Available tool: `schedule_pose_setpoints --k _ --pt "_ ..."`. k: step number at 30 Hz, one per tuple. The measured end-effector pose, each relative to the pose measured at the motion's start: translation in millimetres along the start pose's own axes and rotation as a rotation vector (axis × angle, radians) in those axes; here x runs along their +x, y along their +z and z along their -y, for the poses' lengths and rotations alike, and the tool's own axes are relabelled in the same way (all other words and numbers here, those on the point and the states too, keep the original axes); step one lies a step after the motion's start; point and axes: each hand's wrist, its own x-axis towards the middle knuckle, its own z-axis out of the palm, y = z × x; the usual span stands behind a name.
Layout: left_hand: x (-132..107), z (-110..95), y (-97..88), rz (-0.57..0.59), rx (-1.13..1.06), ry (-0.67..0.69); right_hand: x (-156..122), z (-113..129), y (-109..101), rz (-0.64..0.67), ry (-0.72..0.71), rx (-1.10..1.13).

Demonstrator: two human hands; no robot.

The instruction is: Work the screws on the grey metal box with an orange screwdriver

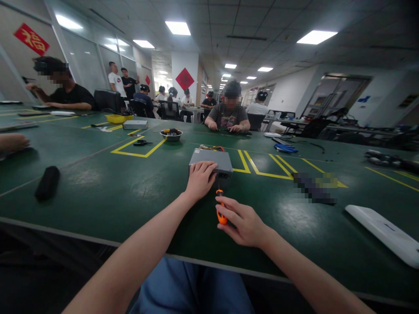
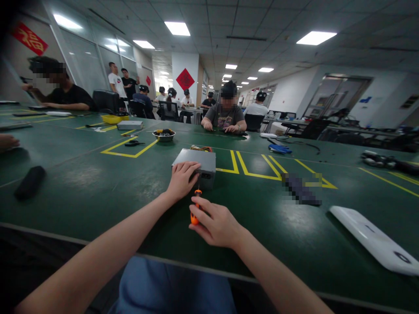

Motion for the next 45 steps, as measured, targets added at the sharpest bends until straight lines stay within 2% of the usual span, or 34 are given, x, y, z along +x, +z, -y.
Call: schedule_pose_setpoints --k 3,5,11,17,20,24,30,36,38,42,45 --pt "-0.2 -0.5 -0.5 -0.001 0.001 0.002 -1.1 0.2 2.6 -0.082 0.027 0.020" --pt "-0.1 -0.7 -0.4 -0.004 0.000 0.001 -1.9 0.6 2.5 -0.087 0.058 0.047" --pt "0.2 -0.8 0.4 -0.014 -0.002 0.000 1.6 2.2 -3.3 0.056 0.027 0.039" --pt "-0.4 -0.7 0.2 -0.020 -0.002 -0.001 2.0 0.5 1.6 -0.086 0.041 0.009" --pt "-0.7 -0.6 0.2 -0.019 0.002 -0.005 0.7 1.4 1.0 -0.033 0.071 0.040" --pt "-0.9 -1.0 -0.1 -0.013 -0.002 -0.009 2.4 2.6 -2.4 0.065 0.032 0.002" --pt "-0.5 -1.5 -0.4 -0.007 -0.006 -0.011 1.4 1.0 1.1 -0.058 0.053 0.015" --pt "-0.6 -0.8 0.2 -0.010 -0.010 -0.010 3.6 3.0 -1.9 0.101 0.050 0.009" --pt "-0.6 -0.6 0.1 -0.008 -0.009 -0.007 3.6 2.5 -1.3 0.079 0.045 0.002" --pt "-0.6 -0.6 0.1 -0.006 -0.003 -0.006 0.1 -0.3 2.3 -0.051 0.092 0.057" --pt "-0.4 -1.1 0.0 -0.007 -0.005 -0.010 -1.1 0.0 0.9 -0.036 0.126 0.115"
